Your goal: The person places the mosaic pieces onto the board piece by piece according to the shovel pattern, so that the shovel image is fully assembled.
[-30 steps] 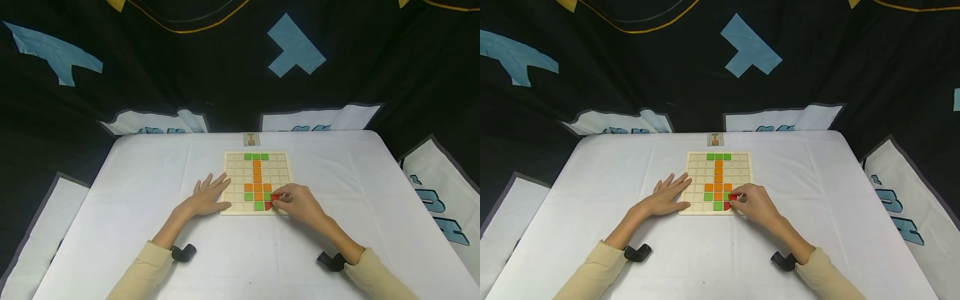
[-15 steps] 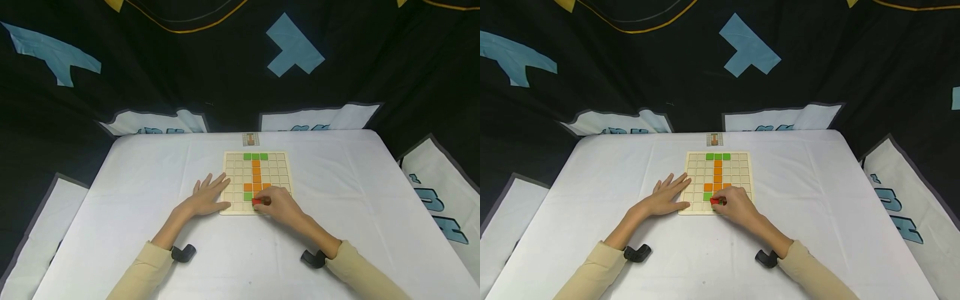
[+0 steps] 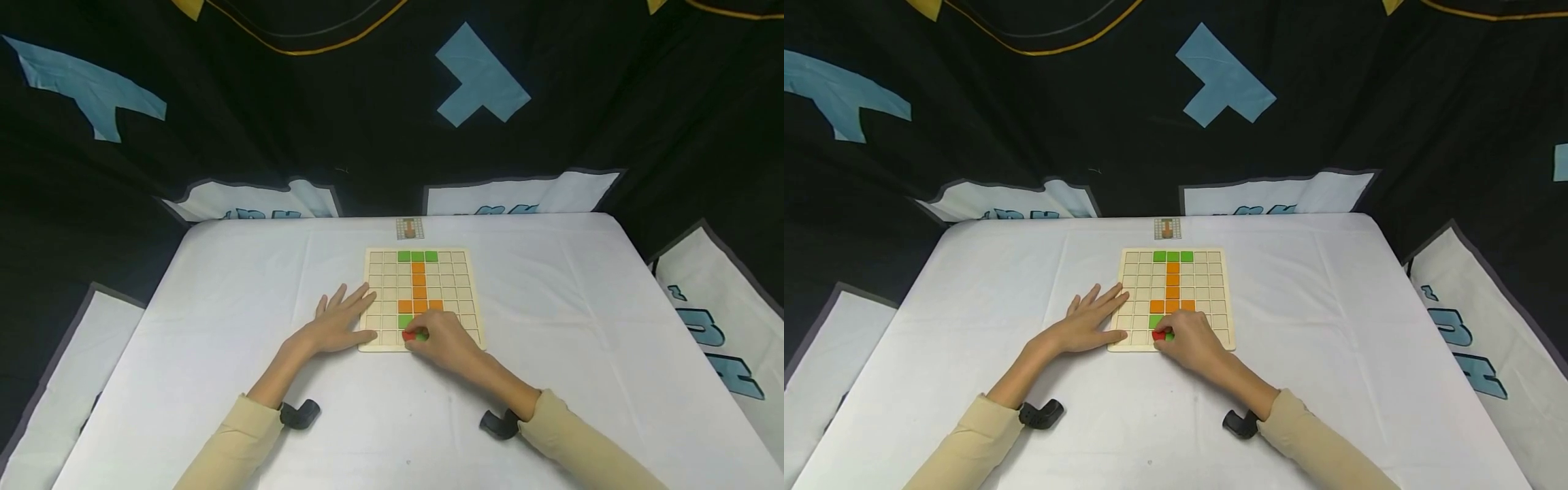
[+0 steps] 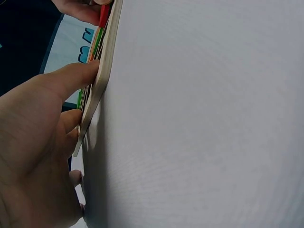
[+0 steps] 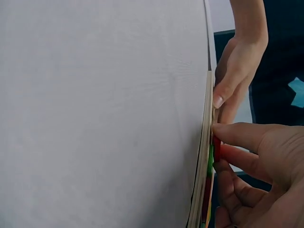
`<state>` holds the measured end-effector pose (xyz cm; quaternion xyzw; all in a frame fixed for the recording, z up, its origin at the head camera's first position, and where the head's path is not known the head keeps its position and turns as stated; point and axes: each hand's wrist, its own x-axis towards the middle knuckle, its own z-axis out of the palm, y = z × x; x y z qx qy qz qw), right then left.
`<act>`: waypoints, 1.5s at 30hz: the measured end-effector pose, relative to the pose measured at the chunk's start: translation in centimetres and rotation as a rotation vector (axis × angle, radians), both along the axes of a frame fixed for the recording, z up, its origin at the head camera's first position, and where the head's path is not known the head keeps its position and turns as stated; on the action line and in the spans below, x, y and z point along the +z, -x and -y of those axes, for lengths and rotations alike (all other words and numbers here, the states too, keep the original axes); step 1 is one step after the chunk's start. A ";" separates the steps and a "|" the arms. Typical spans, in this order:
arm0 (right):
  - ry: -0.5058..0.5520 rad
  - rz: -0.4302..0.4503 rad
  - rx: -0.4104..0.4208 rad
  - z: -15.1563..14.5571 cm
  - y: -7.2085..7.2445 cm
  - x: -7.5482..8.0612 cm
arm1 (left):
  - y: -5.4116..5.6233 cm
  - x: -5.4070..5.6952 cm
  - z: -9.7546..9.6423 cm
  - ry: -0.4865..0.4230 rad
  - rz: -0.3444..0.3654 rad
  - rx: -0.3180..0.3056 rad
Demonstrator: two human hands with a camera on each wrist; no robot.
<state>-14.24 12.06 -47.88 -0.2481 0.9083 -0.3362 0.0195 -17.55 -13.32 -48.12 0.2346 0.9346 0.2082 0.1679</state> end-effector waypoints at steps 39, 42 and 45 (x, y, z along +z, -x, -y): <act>-0.043 0.015 0.044 0.5 0.9 0.4 | 0.2 -0.1 0.1 0.009 -0.002 -0.011; -0.061 0.027 0.033 0.4 1.0 0.4 | 0.2 -0.1 0.0 0.007 -0.001 -0.017; -0.074 0.029 0.023 0.2 0.9 0.4 | 0.1 -0.1 0.0 0.009 -0.001 -0.018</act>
